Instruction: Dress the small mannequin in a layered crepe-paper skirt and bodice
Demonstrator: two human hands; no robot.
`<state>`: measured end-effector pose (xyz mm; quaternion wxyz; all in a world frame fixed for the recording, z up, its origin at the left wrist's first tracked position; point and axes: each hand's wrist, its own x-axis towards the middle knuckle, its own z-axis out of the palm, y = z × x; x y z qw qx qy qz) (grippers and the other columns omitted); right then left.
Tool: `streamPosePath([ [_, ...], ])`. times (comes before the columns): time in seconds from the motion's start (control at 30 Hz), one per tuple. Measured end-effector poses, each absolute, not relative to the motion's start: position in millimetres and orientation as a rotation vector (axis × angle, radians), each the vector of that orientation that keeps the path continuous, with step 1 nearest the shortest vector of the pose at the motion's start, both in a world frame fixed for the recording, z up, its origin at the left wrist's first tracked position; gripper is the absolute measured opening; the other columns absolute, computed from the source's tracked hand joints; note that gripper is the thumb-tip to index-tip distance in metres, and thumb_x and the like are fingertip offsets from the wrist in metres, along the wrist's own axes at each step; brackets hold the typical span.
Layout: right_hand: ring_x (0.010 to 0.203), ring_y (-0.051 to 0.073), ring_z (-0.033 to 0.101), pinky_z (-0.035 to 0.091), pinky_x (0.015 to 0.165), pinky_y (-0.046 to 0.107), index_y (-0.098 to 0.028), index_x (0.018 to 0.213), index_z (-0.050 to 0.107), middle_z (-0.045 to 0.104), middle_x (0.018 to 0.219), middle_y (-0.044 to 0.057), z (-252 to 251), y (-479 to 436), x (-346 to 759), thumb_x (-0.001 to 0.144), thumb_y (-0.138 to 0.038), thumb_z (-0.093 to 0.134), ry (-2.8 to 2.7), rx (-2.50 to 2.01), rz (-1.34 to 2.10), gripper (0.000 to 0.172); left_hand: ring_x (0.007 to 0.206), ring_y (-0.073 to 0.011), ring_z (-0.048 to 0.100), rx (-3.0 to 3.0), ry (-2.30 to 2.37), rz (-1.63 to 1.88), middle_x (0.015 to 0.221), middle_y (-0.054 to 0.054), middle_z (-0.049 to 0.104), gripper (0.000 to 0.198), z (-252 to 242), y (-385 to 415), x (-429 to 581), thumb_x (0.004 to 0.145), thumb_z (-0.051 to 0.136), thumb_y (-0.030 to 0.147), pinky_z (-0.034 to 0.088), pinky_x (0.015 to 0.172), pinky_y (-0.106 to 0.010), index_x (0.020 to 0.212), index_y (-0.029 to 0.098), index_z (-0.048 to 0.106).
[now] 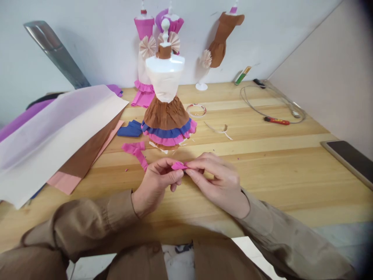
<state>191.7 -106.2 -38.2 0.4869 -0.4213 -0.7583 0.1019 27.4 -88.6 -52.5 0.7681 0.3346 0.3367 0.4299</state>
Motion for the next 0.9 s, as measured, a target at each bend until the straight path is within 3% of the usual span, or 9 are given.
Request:
streamPosePath([
  [0.43,0.059,0.013,0.058,0.047,0.058,0.029,-0.018,0.095,0.07,0.063,0.064,-0.001,-38.7,-106.7,191.7,0.087,-0.014,0.065,-1.827,-1.019,0.252,0.01,0.046,-0.005,0.047,0.732,0.697,0.943,0.051,0.004,0.058,0.02,-51.6,-88.1,28.3,0.066,0.086,0.026,0.037,0.042,-0.014,0.067,0.015,0.07],
  [0.6,0.059,0.012,0.057,0.046,0.057,0.028,-0.018,0.086,0.067,0.061,0.064,-0.001,-35.1,-108.6,191.7,0.088,-0.016,0.064,-1.84,-1.102,0.293,0.004,0.047,-0.0053,0.047,0.747,0.723,0.942,0.052,0.003,0.059,0.02,-51.6,-87.7,27.7,0.065,0.086,0.028,0.036,0.041,-0.015,0.07,0.015,0.071],
  [0.73,0.057,0.012,0.054,0.044,0.056,0.028,-0.018,0.075,0.062,0.059,0.062,-0.001,-34.1,-108.7,191.9,0.089,-0.015,0.062,-1.846,-1.095,0.347,0.014,0.046,-0.005,0.046,0.746,0.752,0.939,0.051,0.004,0.057,0.024,-51.1,-87.7,28.6,0.062,0.088,0.029,0.036,0.042,-0.016,0.07,0.015,0.07],
  [0.9,0.064,0.013,0.057,0.046,0.06,0.029,-0.018,0.079,0.062,0.063,0.069,0.002,-35.9,-108.6,192.8,0.089,-0.011,0.061,-1.887,-1.03,0.333,0.012,0.046,-0.0053,0.047,0.736,0.758,0.936,0.054,0.003,0.06,0.024,-51.0,-87.3,29.3,0.061,0.088,0.028,0.036,0.041,-0.016,0.069,0.015,0.069],
])
